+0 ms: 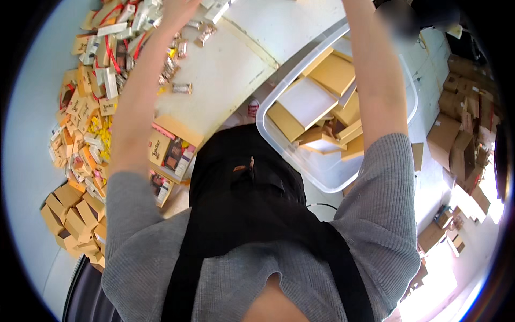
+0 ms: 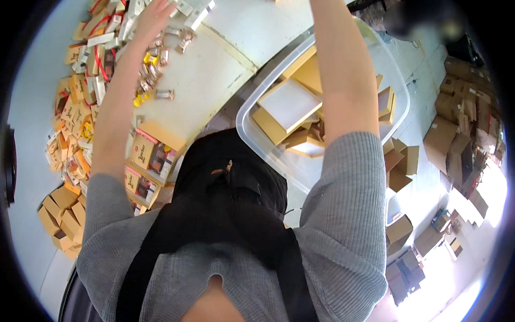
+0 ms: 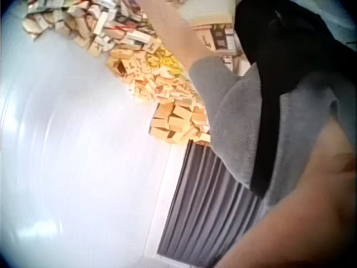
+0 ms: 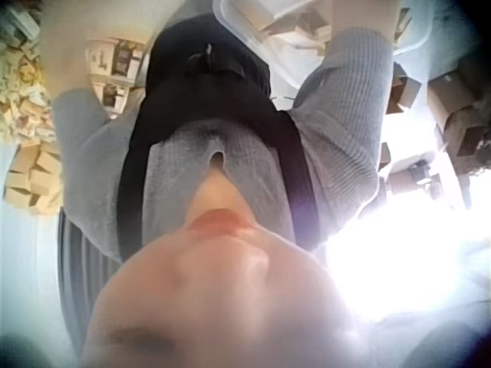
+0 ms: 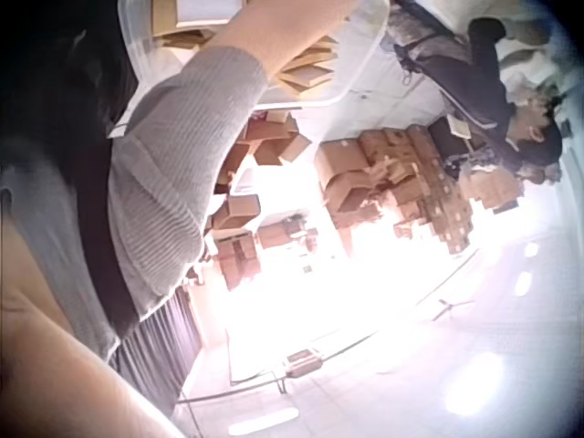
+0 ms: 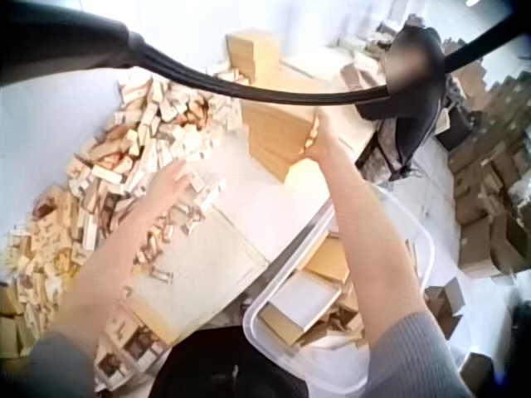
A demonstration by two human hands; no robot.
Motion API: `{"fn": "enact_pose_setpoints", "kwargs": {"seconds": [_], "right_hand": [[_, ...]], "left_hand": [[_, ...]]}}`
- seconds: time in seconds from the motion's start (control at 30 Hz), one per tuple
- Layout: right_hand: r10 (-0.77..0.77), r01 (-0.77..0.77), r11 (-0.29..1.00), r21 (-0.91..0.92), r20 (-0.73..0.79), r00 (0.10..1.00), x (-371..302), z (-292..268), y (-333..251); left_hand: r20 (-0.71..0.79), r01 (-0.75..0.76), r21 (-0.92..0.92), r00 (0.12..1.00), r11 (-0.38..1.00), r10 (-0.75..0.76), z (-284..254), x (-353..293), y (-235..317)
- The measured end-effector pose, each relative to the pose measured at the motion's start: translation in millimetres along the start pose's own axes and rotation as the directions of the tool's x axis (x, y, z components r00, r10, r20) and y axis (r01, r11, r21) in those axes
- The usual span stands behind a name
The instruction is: The person assembles small gift boxes by placing shredded paper filler and wrapped candies into open cardboard boxes labeled 'Toacker'. They then close the boxes and place them into a larger white plastic bin. The process is repetitive, involving picking up boxes, filling them, and stacking them.
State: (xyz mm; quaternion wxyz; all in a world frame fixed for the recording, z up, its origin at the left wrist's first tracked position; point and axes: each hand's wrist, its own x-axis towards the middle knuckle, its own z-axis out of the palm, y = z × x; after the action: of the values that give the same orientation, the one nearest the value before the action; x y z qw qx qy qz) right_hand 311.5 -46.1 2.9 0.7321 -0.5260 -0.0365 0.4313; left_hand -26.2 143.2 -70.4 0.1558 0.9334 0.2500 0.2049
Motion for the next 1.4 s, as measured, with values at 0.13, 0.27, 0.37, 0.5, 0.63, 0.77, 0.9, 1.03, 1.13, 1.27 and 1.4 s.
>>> {"fn": "enact_pose_setpoints", "kwargs": {"seconds": [0.13, 0.27, 0.37, 0.5, 0.63, 0.77, 0.9, 1.03, 1.13, 1.27, 1.4], "right_hand": [[-0.368, 0.173, 0.816, -0.552, -0.264, 0.891, -78, -111, 48], [-0.201, -0.171, 0.863, -0.475, -0.634, 0.747, -217, -244, 202], [0.368, -0.459, 0.887, 0.049, -0.673, 0.641, -265, -247, 291], [0.056, -0.383, 0.857, -0.345, -0.676, 0.735, -272, -221, 287], [-0.472, -0.201, 0.380, -0.903, -0.376, 0.797, -308, -112, 186], [-0.636, 0.376, -0.247, -0.893, 0.442, 0.632, -300, -59, 201], [-0.454, 0.236, -0.423, -0.875, 0.430, 0.781, -301, -78, 260], [-0.533, 0.189, 0.095, -0.977, 0.110, 0.839, -308, -129, 298], [-0.052, -0.026, 0.986, -0.164, -0.453, 0.890, -292, -129, 310], [0.151, -0.050, 0.973, 0.225, -0.460, 0.875, -269, -112, 288], [0.311, -0.046, 0.837, 0.545, -0.406, 0.859, -281, -114, 255]], "left_hand": [[0.295, 0.367, 0.431, 0.806, 0.824, -0.513, -110, -188, -36], [0.387, 0.417, 0.413, 0.724, 0.809, -0.571, -143, -350, -43], [0.444, 0.507, 0.218, 0.709, 0.834, -0.548, -127, -365, -34], [0.397, 0.657, 0.045, 0.679, 0.752, -0.617, -128, -348, -2], [0.490, 0.487, 0.267, 0.675, 0.832, -0.552, -131, -370, -3], [0.477, 0.371, 0.301, 0.739, 0.879, -0.475, -99, -323, 13], [0.481, 0.391, 0.218, 0.755, 0.894, -0.447, -69, -261, 36], [0.411, 0.428, 0.204, 0.779, 0.881, -0.474, -49, -229, 50], [0.395, 0.433, 0.197, 0.786, 0.879, -0.476, -40, -215, 52], [0.392, 0.438, 0.189, 0.787, 0.879, -0.476, -35, -212, 51], [0.418, 0.474, 0.080, 0.783, 0.877, -0.461, -34, -221, 31]]}}
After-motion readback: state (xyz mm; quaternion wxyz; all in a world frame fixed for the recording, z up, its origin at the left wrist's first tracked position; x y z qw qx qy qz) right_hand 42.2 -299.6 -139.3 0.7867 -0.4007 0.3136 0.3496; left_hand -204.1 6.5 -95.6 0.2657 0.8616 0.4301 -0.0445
